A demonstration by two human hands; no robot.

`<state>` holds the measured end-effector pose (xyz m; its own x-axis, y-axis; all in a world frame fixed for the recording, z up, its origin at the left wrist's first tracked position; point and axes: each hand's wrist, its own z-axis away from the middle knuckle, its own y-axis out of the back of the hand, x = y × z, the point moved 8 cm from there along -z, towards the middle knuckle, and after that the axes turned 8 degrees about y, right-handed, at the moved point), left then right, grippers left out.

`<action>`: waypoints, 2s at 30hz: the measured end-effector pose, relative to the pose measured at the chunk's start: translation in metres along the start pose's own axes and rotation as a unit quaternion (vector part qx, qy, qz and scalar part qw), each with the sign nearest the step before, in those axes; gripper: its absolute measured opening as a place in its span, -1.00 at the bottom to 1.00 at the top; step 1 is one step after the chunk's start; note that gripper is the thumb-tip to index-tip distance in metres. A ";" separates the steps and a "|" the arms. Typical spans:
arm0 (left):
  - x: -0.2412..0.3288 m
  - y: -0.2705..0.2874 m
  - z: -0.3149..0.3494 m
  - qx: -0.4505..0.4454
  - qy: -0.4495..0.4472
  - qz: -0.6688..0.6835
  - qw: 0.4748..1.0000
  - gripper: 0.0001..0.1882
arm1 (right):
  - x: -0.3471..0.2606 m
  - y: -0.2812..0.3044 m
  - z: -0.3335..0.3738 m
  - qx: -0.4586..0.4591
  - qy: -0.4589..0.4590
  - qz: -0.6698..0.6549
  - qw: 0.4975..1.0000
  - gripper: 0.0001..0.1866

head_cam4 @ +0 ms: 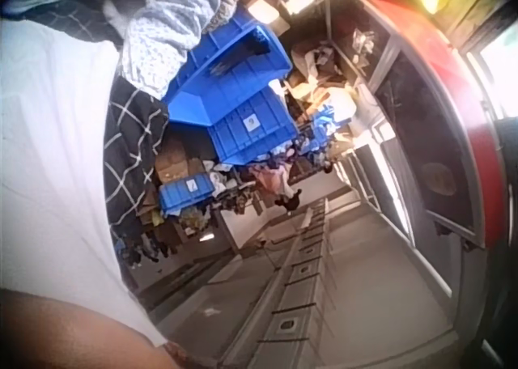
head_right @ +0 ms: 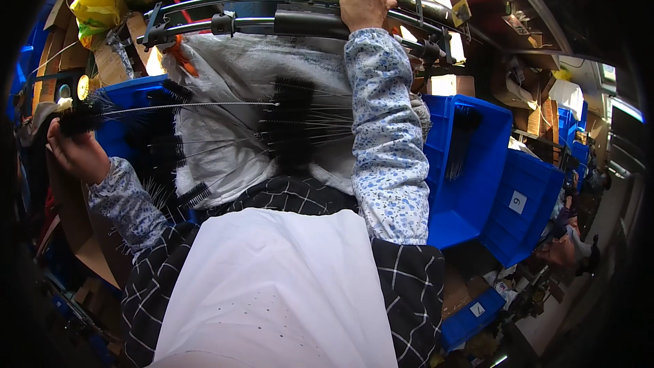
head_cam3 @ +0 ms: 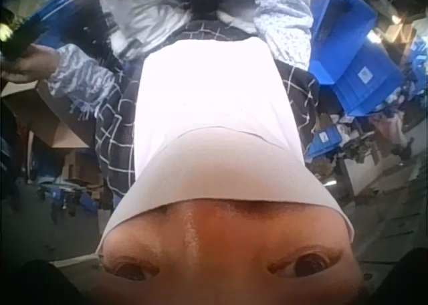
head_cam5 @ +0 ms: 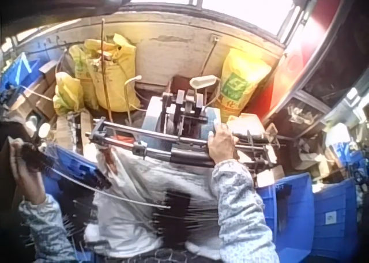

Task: The person repeatedly brushes a bundle of black bristles against a white cloth to remove debris. They then use a hairdryer to blow air onto the bristles and continue brushing. The person handles the bristle bundle and the cloth throughout the process.

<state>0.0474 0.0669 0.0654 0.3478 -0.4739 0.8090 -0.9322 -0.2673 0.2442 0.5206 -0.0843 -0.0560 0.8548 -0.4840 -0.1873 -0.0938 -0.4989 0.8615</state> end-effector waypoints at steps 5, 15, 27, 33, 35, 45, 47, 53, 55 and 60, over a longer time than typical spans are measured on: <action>-0.026 -0.016 0.006 -0.021 0.180 0.307 0.934 -0.85 | 0.047 0.002 -0.007 -0.090 -0.044 -0.010 0.995 -0.64; -0.009 -0.093 0.038 -0.213 0.235 0.284 0.905 -0.82 | 0.063 0.065 -0.005 -0.213 -0.041 -0.099 0.971 -0.73; 0.032 -0.166 0.135 -0.405 0.255 0.295 0.827 -0.80 | -0.146 0.064 0.078 -0.263 0.098 -0.397 0.874 -0.73; -0.111 -0.109 0.058 -0.343 0.228 -0.030 0.911 -0.69 | -0.023 0.041 0.006 0.010 0.063 -0.008 0.998 -0.75; -0.158 -0.097 0.057 -0.327 0.234 -0.095 0.911 -0.70 | -0.013 0.024 -0.002 0.003 0.061 0.048 0.997 -0.75; -0.189 -0.085 0.083 -0.406 0.372 -0.041 0.834 -0.76 | 0.000 0.006 -0.006 -0.012 0.042 0.011 0.999 -0.74; -0.188 -0.078 0.087 -0.416 0.380 -0.066 0.824 -0.75 | 0.002 0.003 -0.004 -0.009 0.031 0.007 0.999 -0.76; -0.165 -0.070 0.075 -0.357 0.322 -0.003 0.877 -0.75 | 0.003 -0.008 -0.008 -0.058 0.014 -0.012 0.998 -0.72; -0.110 -0.060 0.052 -0.265 0.173 -0.071 0.946 -0.73 | -0.001 -0.008 -0.012 -0.072 0.027 0.014 0.997 -0.71; -0.054 -0.035 0.020 -0.124 0.075 0.007 0.989 -0.73 | 0.001 -0.014 -0.021 -0.048 0.084 0.045 0.994 -0.66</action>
<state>0.0636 0.0855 0.0025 0.3338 -0.3420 0.8784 -0.9391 -0.0395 0.3414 0.5333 -0.0629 -0.0583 0.9191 -0.3927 -0.0319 -0.1320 -0.3833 0.9142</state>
